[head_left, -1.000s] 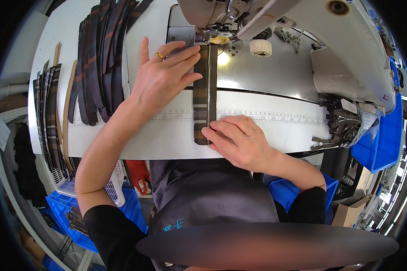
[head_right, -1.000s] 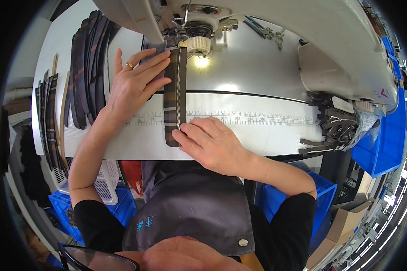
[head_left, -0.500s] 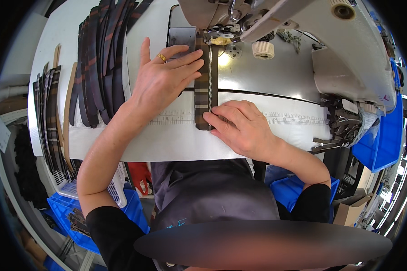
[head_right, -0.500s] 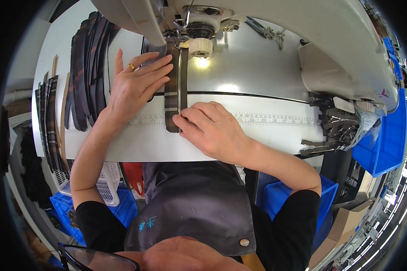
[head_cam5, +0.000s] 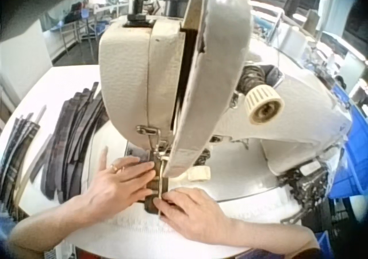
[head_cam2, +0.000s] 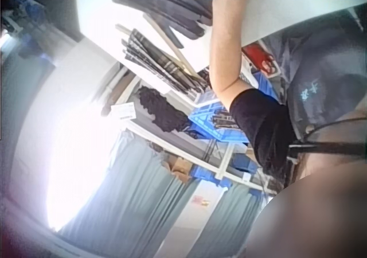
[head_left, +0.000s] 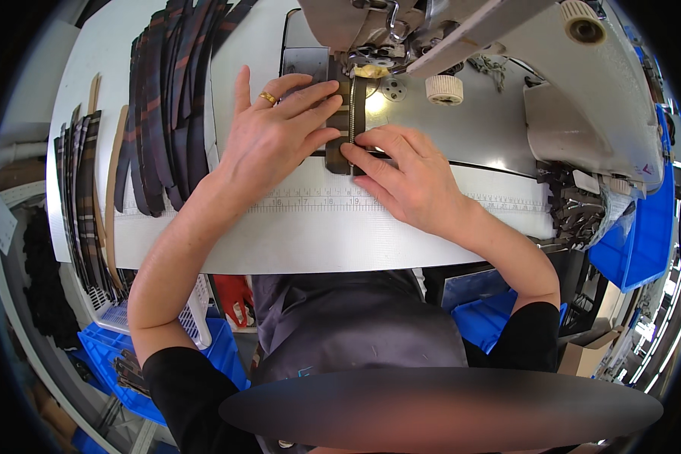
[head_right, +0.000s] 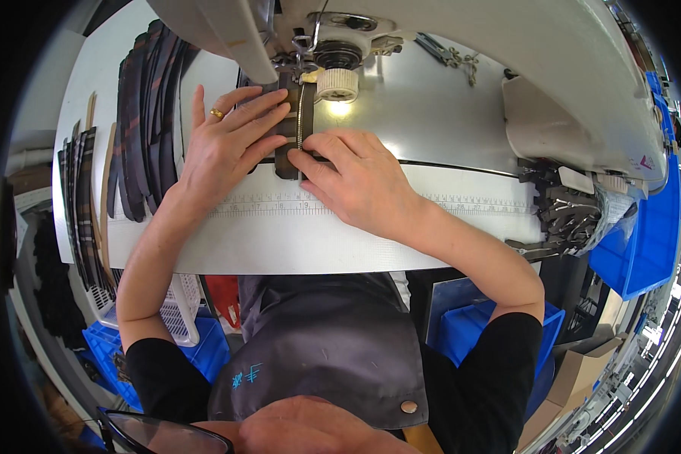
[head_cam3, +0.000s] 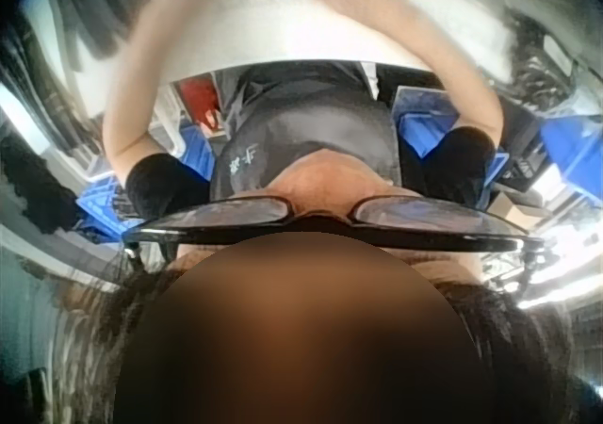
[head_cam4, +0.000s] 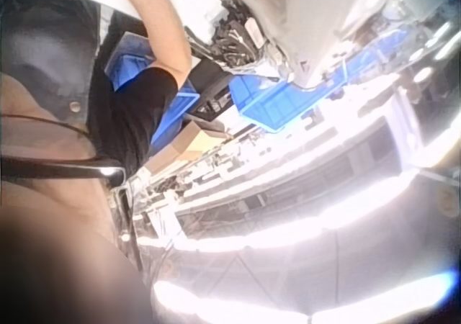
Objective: Using an industrial sewing machine to stitch leather belt components.
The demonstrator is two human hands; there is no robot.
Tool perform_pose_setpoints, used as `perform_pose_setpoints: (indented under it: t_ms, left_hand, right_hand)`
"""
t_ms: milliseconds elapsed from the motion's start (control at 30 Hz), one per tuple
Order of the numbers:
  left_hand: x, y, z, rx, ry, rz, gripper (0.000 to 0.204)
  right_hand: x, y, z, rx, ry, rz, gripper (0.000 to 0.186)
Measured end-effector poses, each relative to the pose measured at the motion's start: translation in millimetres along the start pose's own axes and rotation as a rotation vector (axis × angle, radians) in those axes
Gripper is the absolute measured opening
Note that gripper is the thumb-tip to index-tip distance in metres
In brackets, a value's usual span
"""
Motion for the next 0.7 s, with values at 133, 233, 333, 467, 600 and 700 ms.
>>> perform_pose_setpoints:
  t_ms: [133, 233, 333, 467, 600, 700]
  left_hand:
    - [-0.8, 1.4, -1.4, 0.011, 0.026, 0.010, 0.033]
    - [-1.4, 1.9, -0.8, 0.009, 0.024, 0.013, 0.033]
    - [-1.4, 3.1, 0.4, 0.004, 0.016, 0.021, 0.035]
    - [-0.8, 5.2, -2.0, 0.023, 0.028, 0.021, 0.036]
    - [1.6, 5.1, -1.8, 0.012, 0.002, 0.019, 0.035]
    - [2.4, 4.1, -1.3, 0.021, 0.019, 0.018, 0.032]
  right_hand:
    - [6.4, -0.7, -11.0, -0.013, 0.011, -0.015, 0.044]
    - [12.3, -1.3, -17.7, 0.003, -0.005, -0.029, 0.041]
    - [18.0, -1.6, -24.4, 0.009, 0.008, -0.040, 0.039]
    - [23.6, -0.1, -35.3, -0.006, 0.015, -0.046, 0.037]
    - [27.8, -4.0, -41.4, -0.011, 0.025, -0.107, 0.036]
    - [25.6, -5.8, -40.9, -0.053, 0.018, -0.161, 0.033]
Point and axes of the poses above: each hand's wrist, its own x-axis towards the middle knuckle, its own y-axis out of the palm, z = x × y, the point moved 10 cm from there along x, towards the middle knuckle
